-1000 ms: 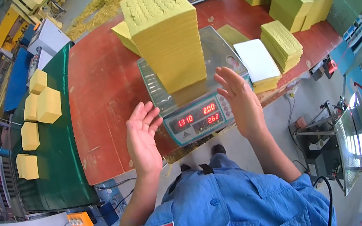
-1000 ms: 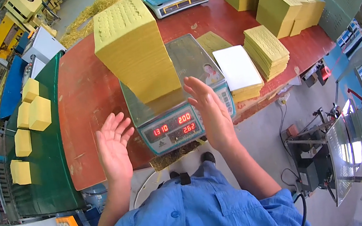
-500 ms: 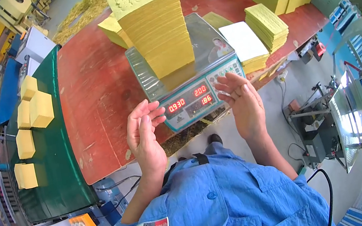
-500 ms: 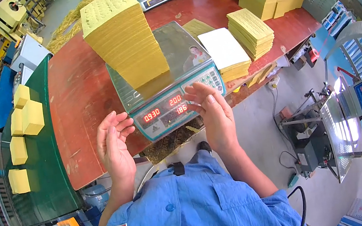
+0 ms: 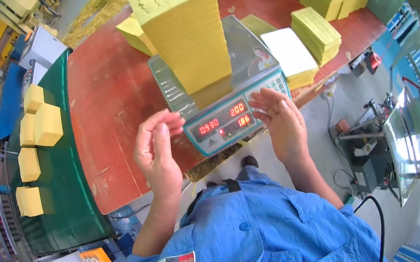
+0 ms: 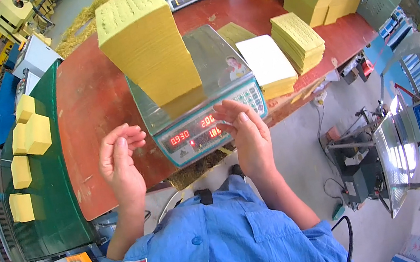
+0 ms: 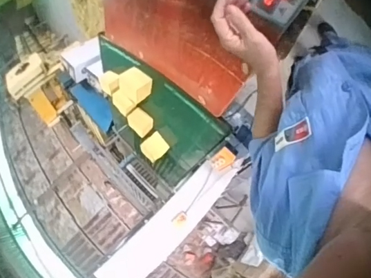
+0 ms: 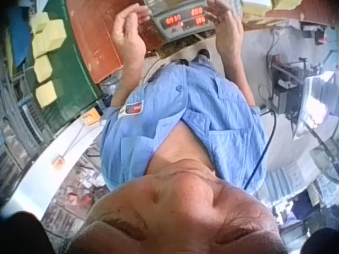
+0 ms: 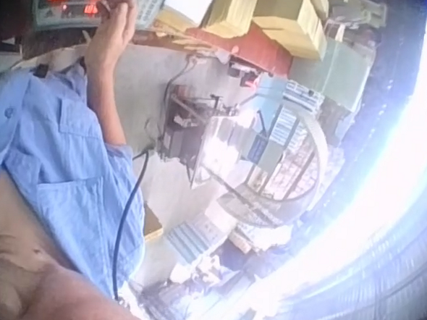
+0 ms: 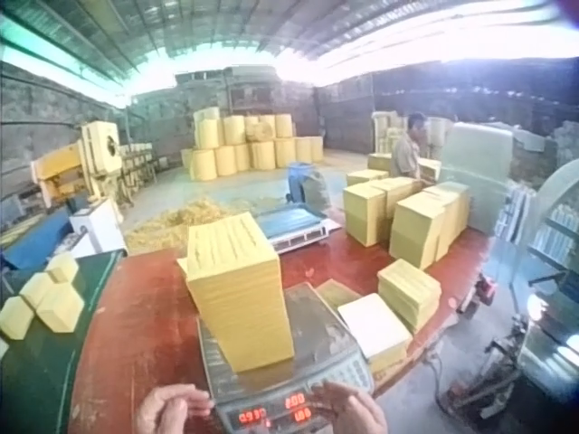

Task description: The recorder is weighing stacks of yellow textured paper on a digital scale and organizing them into larger piles.

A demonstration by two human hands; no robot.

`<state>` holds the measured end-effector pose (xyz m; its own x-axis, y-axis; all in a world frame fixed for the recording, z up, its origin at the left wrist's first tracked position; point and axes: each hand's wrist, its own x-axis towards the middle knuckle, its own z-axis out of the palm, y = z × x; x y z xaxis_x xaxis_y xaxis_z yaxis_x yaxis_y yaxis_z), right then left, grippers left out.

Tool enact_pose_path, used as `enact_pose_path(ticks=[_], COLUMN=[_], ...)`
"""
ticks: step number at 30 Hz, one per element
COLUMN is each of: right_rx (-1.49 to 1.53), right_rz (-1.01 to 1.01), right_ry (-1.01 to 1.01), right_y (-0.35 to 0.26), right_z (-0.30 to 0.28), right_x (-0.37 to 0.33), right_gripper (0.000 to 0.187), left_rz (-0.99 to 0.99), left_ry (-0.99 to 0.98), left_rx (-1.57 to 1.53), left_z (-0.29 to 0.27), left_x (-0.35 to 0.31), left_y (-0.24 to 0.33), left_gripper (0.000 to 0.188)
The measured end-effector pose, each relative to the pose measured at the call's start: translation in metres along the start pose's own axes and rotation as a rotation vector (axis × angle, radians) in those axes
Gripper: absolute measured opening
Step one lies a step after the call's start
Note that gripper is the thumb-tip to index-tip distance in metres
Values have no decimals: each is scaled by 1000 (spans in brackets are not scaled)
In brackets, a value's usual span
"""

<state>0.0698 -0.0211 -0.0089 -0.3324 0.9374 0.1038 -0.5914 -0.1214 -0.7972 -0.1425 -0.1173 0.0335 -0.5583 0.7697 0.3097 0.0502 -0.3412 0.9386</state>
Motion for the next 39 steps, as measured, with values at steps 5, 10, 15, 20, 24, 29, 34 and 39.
enact_pose_path(ticks=[5,10,15,20,24,29,34,39], right_rx=[-57,-41,18,0,27,8,38,6], right_rz=[69,96,133,154,162,163,202,161], right_ry=[-2,-53,-112,-111,-126,-112,-136,-153], right_y=[2,-8,-13,-10,-7,-5,0,1], right_z=[-7,-2,-4,-8,-8,-5,0,8], right_x=[9,21,30,36,37,34,27,17], right_gripper=[41,35,31,28,27,26,25,28], left_rz=[361,581,413,399,389,447,416,920], left_ry=[-51,-305,-403,-368,-370,-377,-356,-208], left_rx=[180,587,619,681,679,727,712,895], left_z=[6,26,41,46,48,47,46,43], left_x=[67,133,166,181,186,187,181,164], left_y=[42,76,69,63,62,66,67,64], left_gripper=[17,28,31,25,18,12,6,2])
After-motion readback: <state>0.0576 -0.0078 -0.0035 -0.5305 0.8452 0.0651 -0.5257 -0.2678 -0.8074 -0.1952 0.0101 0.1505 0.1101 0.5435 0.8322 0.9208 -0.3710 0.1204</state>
